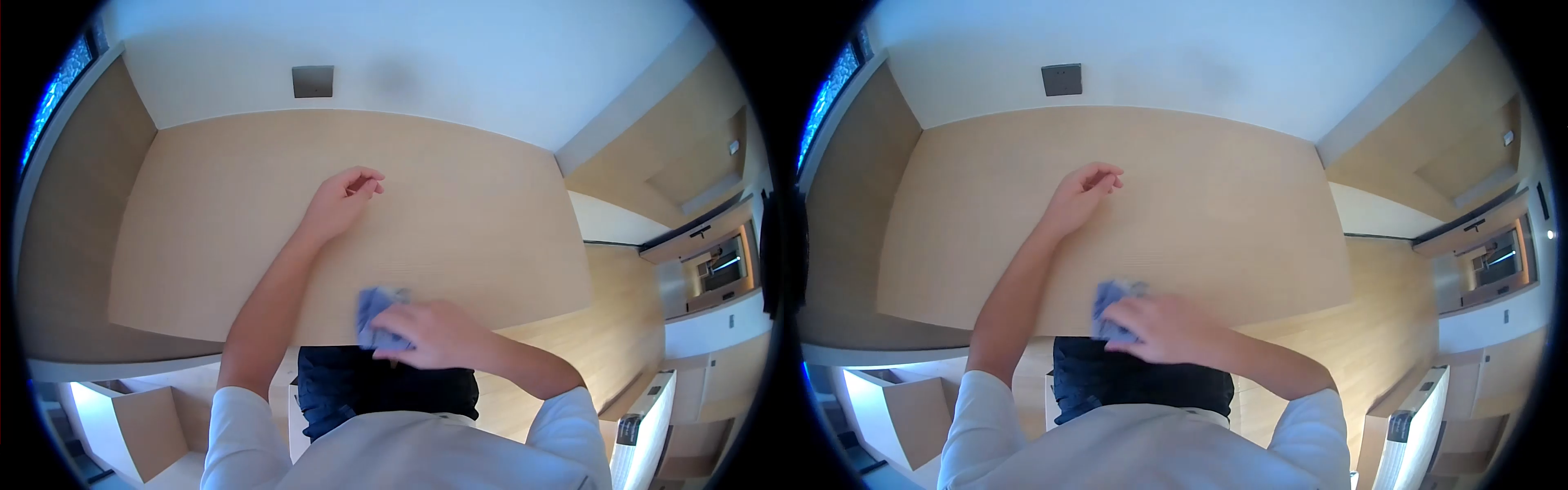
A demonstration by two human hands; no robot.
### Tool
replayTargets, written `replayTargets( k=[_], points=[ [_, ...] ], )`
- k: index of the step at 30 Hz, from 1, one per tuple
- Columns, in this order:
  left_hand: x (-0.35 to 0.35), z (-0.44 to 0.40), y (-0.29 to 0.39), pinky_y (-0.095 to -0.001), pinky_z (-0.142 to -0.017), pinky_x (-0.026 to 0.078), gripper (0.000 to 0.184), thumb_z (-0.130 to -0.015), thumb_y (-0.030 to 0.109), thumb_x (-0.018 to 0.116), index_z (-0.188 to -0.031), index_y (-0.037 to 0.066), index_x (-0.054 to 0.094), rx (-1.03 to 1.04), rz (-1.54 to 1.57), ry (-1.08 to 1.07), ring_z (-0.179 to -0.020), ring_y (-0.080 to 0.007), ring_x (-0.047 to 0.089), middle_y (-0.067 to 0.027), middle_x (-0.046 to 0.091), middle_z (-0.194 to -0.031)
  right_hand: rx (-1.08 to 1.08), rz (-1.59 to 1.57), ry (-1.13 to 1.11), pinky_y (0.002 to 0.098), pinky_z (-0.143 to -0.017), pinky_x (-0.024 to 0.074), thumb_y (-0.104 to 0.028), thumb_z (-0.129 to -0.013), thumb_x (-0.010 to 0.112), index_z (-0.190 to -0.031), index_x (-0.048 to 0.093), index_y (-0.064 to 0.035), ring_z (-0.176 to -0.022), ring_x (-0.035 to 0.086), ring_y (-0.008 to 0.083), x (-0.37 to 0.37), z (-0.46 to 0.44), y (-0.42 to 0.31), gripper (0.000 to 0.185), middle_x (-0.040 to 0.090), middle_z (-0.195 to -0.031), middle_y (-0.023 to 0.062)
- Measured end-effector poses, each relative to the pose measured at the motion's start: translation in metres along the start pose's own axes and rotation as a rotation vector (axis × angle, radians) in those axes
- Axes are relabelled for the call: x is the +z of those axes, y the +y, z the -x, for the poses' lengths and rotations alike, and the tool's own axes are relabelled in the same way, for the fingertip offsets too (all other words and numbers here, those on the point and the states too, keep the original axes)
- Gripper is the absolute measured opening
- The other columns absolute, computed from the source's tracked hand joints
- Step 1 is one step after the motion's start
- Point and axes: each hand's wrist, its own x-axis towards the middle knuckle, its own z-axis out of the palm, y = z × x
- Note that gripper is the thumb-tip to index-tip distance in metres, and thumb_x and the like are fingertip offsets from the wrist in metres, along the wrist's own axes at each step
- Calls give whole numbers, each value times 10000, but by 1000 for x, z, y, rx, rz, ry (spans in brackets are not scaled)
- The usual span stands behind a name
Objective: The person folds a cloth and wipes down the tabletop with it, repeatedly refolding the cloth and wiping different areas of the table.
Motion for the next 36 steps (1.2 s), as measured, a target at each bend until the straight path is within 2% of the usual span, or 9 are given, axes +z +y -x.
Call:
replayTargets(
  k=[4,8,11,14,17,23,29,35,36],
  points=[
    [-17,-7,1,-293,-908,535,224,-1121,152,626,-1268,39,751,-5,40,85,-975,-116,662,-15,756,-1040,-57,-231,-92,505,-861,598,-508,-1013,739,-1294,685,-144,-1015,742,389,3,-43,-11,463,754,-1136,139],
    [-32,-12,-1,-274,-849,527,220,-1124,159,627,-1256,49,763,30,96,210,-919,-95,646,-11,750,-1009,-100,-67,140,501,-884,584,-524,-983,754,-1311,694,-122,-995,729,398,11,-94,41,522,746,-1140,155],
    [-37,-14,-4,-262,-820,521,221,-1128,166,626,-1258,55,765,54,125,256,-893,-82,639,-7,748,-1001,-34,145,224,489,-957,565,-510,-975,760,-1318,695,-82,-1087,704,385,3,-113,62,553,728,-1187,159],
    [-38,-15,-6,-247,-778,507,218,-1129,169,627,-1259,57,764,54,130,285,-858,-70,622,-1,733,-970,-200,327,386,490,-1079,526,-489,-993,741,-1381,676,-56,-1275,649,365,-8,-111,46,585,688,-1348,166],
    [-37,-15,-15,-229,-710,470,211,-1128,171,633,-1251,61,765,51,140,341,-799,-52,583,14,703,-913,-320,235,153,512,-1228,427,-453,-1031,707,-1510,616,-113,-1492,517,358,17,-97,34,594,584,-1572,126],
    [-27,-14,-17,-212,-625,391,193,-1128,169,637,-1226,69,770,21,165,421,-716,-22,513,50,644,-834,-391,194,-2,507,-1373,181,-444,-1133,534,-1598,564,-125,-1660,306,297,36,-95,49,564,494,-1703,48],
    [-29,-12,-19,-220,-615,339,172,-1122,157,650,-1198,67,774,34,182,553,-702,-10,444,97,554,-811,-416,169,29,509,-1365,209,-433,-1146,506,-1580,590,-169,-1629,372,282,17,-135,81,514,548,-1663,36],
    [-35,-13,-19,-234,-605,309,153,-1113,151,660,-1163,67,778,36,161,579,-688,-4,396,118,500,-771,-404,26,-109,504,-1359,230,-417,-1066,660,-1554,617,-184,-1616,393,289,-19,-171,113,543,586,-1630,47],
    [-34,-7,-17,-236,-603,314,152,-1111,152,660,-1150,68,780,34,145,567,-682,-3,399,118,492,-749,-416,9,-141,514,-1359,226,-462,-1044,680,-1551,622,-193,-1615,395,288,-19,-175,118,577,582,-1637,46]
  ],
)
